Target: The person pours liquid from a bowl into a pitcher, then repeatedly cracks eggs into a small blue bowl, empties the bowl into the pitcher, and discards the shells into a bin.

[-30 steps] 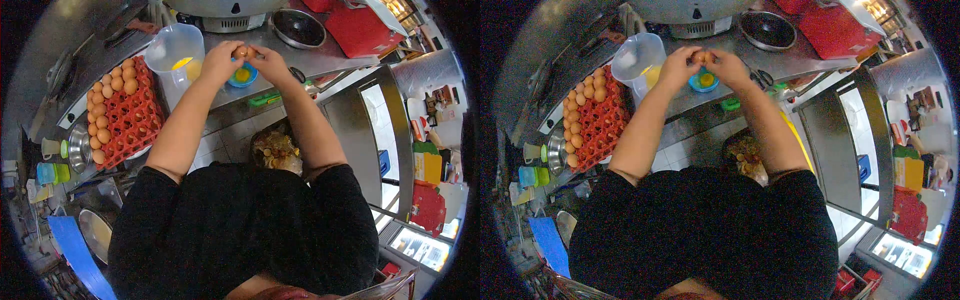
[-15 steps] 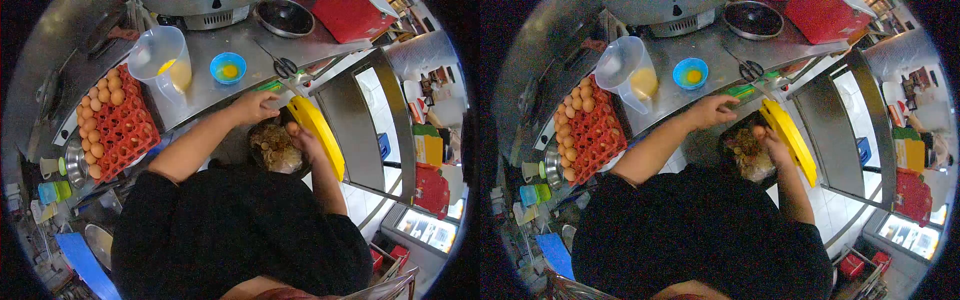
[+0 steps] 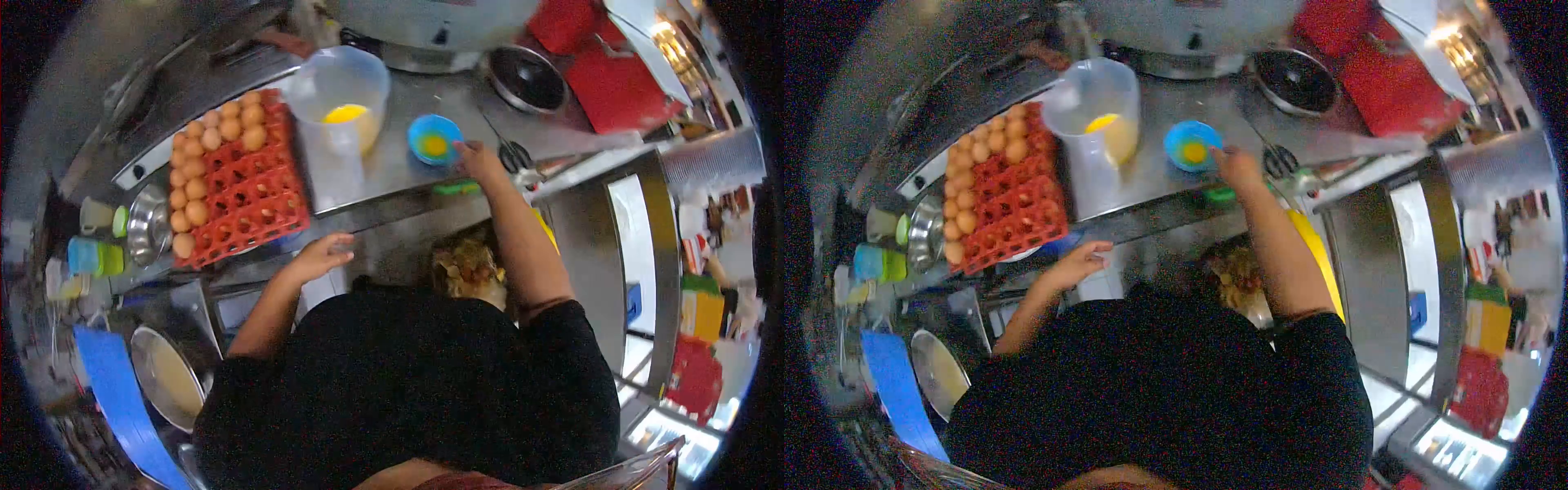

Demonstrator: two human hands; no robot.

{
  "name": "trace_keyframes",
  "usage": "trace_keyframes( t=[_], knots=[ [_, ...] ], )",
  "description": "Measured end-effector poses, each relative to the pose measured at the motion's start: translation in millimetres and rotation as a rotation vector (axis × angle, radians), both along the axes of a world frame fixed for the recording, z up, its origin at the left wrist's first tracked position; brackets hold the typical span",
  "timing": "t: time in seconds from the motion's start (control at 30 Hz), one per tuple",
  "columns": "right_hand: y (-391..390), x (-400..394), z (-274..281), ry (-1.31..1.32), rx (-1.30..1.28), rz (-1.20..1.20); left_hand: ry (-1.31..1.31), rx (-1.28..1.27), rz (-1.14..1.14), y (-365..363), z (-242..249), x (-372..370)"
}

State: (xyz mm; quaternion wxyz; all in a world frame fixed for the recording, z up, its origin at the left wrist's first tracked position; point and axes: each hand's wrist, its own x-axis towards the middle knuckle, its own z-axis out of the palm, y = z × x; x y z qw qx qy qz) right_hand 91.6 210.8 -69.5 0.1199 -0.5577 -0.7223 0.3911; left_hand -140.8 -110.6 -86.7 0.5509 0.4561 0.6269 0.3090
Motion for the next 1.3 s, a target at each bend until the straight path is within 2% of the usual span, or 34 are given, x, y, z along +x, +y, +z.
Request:
trace_keyframes(
  t=[0.03, 0.1, 0.13, 0.2, 0.27, 0.33, 0.4, 0.43, 0.53, 0.67, 0.73, 0.77, 0.8, 0.93, 1.13, 1.17, 1.3],
  knots=[
    [10, -10, -3, 0.0, -0.075, 0.003, 0.002, -0.003, 0.012, -14, 29, -4],
    [13, -17, 5, -0.182, 0.098, 0.168, -0.074, 0.048, 0.088, -41, 63, -16],
    [37, -2, -32, -0.08, 0.235, 0.285, -0.087, 0.08, 0.167, -54, 84, -24],
    [29, -14, -19, -0.051, 0.099, 0.14, -0.115, 0.152, 0.31, -73, 132, -42],
    [11, -16, 21, -0.093, 0.118, 0.184, 0.23, 0.376, 0.533, -93, 155, -65],
    [25, -15, 25, -0.146, 0.148, 0.158, 0.703, 0.394, 0.826, -101, 164, -93],
    [25, -16, 44, -0.147, 0.189, 0.147, 1.271, 0.151, 0.814, -98, 175, -114],
    [15, -21, 75, -0.12, 0.212, 0.154, 1.32, 0.02, 0.818, -97, 171, -122],
    [17, -26, 131, -0.113, 0.345, 0.211, 1.461, -0.039, 0.754, -90, 155, -135],
    [37, -44, 180, -0.194, 0.636, 0.347, 1.52, -0.147, 0.691, -75, 154, -134],
    [24, -66, 209, -0.286, 0.639, 0.263, 1.508, -0.168, 0.703, -72, 158, -133],
    [15, -77, 220, -0.284, 0.718, 0.273, 1.474, -0.264, 0.666, -69, 167, -132],
    [7, -86, 227, -0.281, 0.797, 0.284, 1.446, -0.219, 0.667, -70, 171, -131],
    [-13, -129, 237, -0.407, 0.976, 0.329, 1.438, -0.183, 0.693, -66, 170, -132],
    [-39, -165, 233, -0.517, 1.57, 0.505, 1.359, -0.138, 0.773, -65, 160, -135],
    [-38, -168, 231, -0.5, 1.751, 0.511, 1.346, -0.129, 0.78, -66, 159, -136],
    [-35, -177, 244, -0.159, 1.991, 0.567, 1.371, -0.151, 0.776, -65, 165, -133]
  ],
)
